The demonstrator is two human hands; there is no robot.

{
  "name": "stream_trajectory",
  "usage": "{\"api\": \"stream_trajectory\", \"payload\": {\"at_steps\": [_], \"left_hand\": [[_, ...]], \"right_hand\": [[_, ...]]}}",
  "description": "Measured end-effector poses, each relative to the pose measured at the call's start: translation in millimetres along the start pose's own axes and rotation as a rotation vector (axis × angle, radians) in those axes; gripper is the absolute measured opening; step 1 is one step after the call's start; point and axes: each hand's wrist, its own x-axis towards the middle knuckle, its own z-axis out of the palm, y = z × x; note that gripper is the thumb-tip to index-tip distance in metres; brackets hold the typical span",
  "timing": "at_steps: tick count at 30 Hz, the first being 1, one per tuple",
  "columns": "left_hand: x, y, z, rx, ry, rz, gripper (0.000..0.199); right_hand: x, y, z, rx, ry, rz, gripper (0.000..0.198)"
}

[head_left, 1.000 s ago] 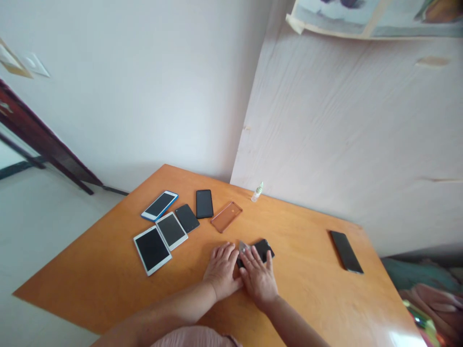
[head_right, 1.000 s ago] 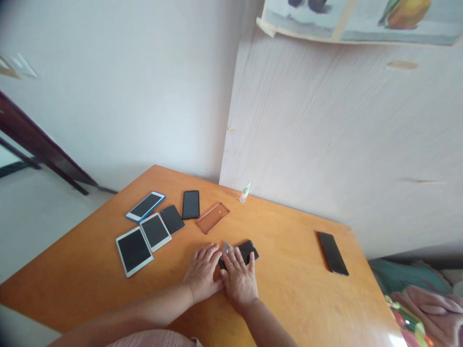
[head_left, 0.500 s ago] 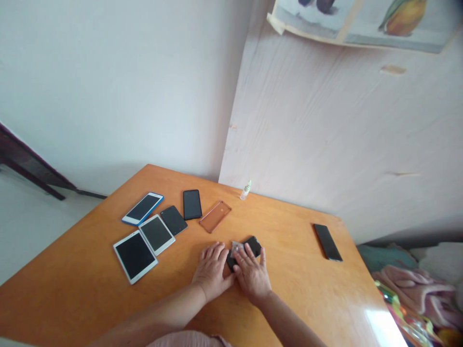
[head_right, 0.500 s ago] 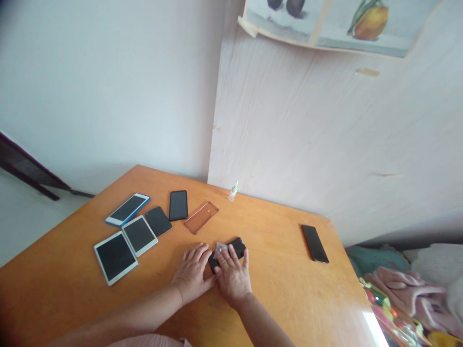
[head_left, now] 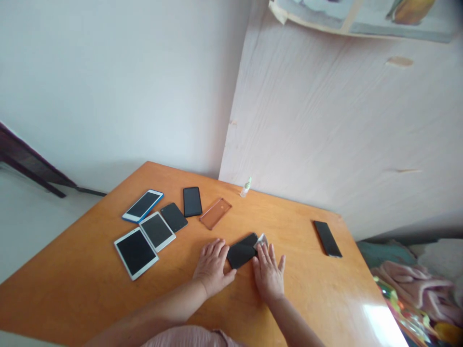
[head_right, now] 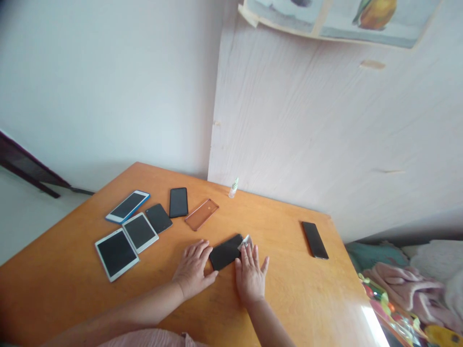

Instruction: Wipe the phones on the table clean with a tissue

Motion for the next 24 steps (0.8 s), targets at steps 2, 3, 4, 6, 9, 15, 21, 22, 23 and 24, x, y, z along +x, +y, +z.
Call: {"api": "stream_trajectory", "payload": {"at_steps": [2,3,4,6,9,15,21,22,23,24], "left_hand": [[0,0,1,0.002,-0.001,-0.004,0.060],[0,0,1,0.002,-0.001,-0.006,0.059],[0,-1,1,0.002,-0.001,-0.006,0.058],[0,-1,1,0.003,-0.002,-0.003,0.059],[0,0,0,0.006,-0.010,0.004,0.062],[0,0,-1,-0.003,-0.021,-0.019,0.061],[1,2,-4,0.005,-0.022,-0.012,0.063],[0,2,-4,0.004,-0.021,-0.015,0.062],[0,2,-3,0.002,-0.020,-0.017,0.062],[0,1,-3,-0.002,-0.020,-0.018,0.063]], "right_hand": [[-7,-6,1,0.048,-0.047,-0.176,0.048],[-11,-9,1,0.077,-0.074,-0.283,0.048],[-13,-11,0,0.099,-0.092,-0.355,0.048],[-11,-11,-3,0.102,-0.089,-0.335,0.046],[-1,-7,-9,0.050,-0.036,-0.080,0.047],[-1,-17,-10,0.172,-0.137,-0.408,0.045],[15,-6,-6,0.051,-0.002,0.029,0.047],[15,-9,-5,0.061,-0.007,-0.010,0.046],[14,-12,-5,0.085,-0.027,-0.105,0.046],[13,-16,-4,0.114,-0.054,-0.224,0.045]]}}
